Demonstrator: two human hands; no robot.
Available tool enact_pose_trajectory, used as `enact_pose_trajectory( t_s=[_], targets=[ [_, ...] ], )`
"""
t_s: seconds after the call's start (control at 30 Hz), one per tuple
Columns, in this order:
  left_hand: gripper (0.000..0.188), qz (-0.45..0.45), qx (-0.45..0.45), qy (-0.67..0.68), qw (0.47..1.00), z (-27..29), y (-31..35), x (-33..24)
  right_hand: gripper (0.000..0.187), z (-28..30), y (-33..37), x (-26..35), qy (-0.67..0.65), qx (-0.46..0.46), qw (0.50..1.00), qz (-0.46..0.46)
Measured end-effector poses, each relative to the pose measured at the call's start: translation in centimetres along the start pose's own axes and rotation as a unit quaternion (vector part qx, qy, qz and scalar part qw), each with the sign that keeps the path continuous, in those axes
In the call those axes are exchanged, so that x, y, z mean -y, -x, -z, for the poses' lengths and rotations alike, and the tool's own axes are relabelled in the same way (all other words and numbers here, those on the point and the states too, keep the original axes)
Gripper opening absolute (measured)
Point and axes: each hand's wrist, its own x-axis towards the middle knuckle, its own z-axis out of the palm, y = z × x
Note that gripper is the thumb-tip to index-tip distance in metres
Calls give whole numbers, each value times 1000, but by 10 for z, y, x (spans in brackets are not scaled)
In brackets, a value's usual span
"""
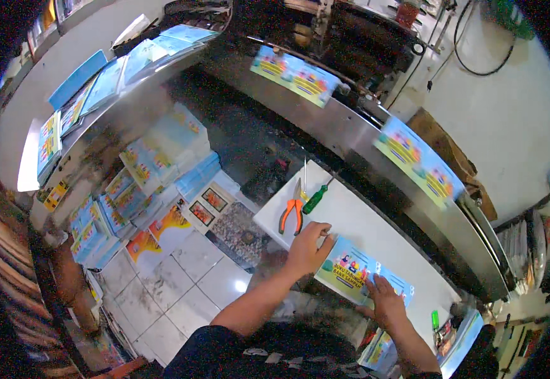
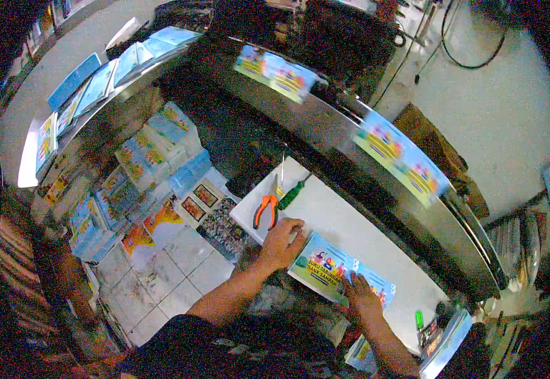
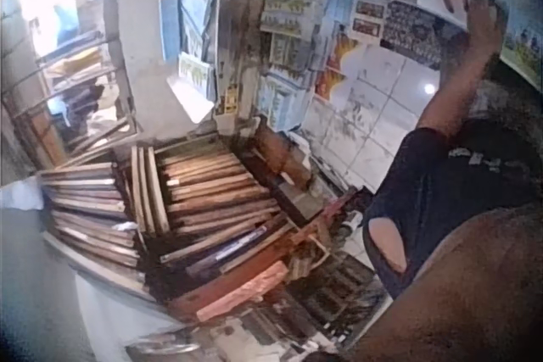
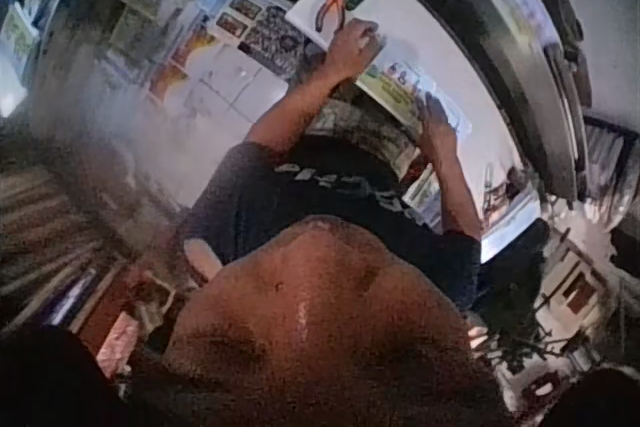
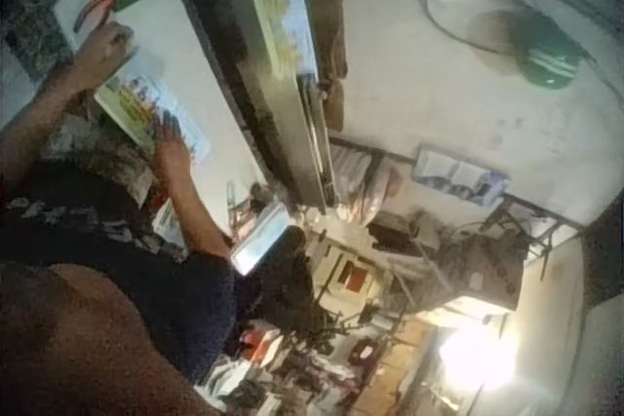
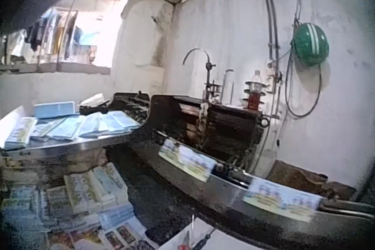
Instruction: The person picks up printed paper booklets from a stack and aligns them by hand on a work table, then gathers the aligned booklets into a larger stack.
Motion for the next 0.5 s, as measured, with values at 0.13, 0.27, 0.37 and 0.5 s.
enact_pose_trajectory(
  t_s=[0.13,0.27,0.37,0.5],
  targets=[
    [29,16,6,-22,1000,2,0,1,87,19,-4,-2,-119,46,988,-82],
    [28,10,0,-6,1000,2,-2,2,84,9,-2,-6,-70,25,995,-61],
    [27,8,0,-1,1000,3,-2,0,82,-4,1,-2,-45,3,997,-65],
    [24,8,-11,15,1000,3,-2,-4,68,7,0,-17,-69,-18,997,-7]
  ],
)
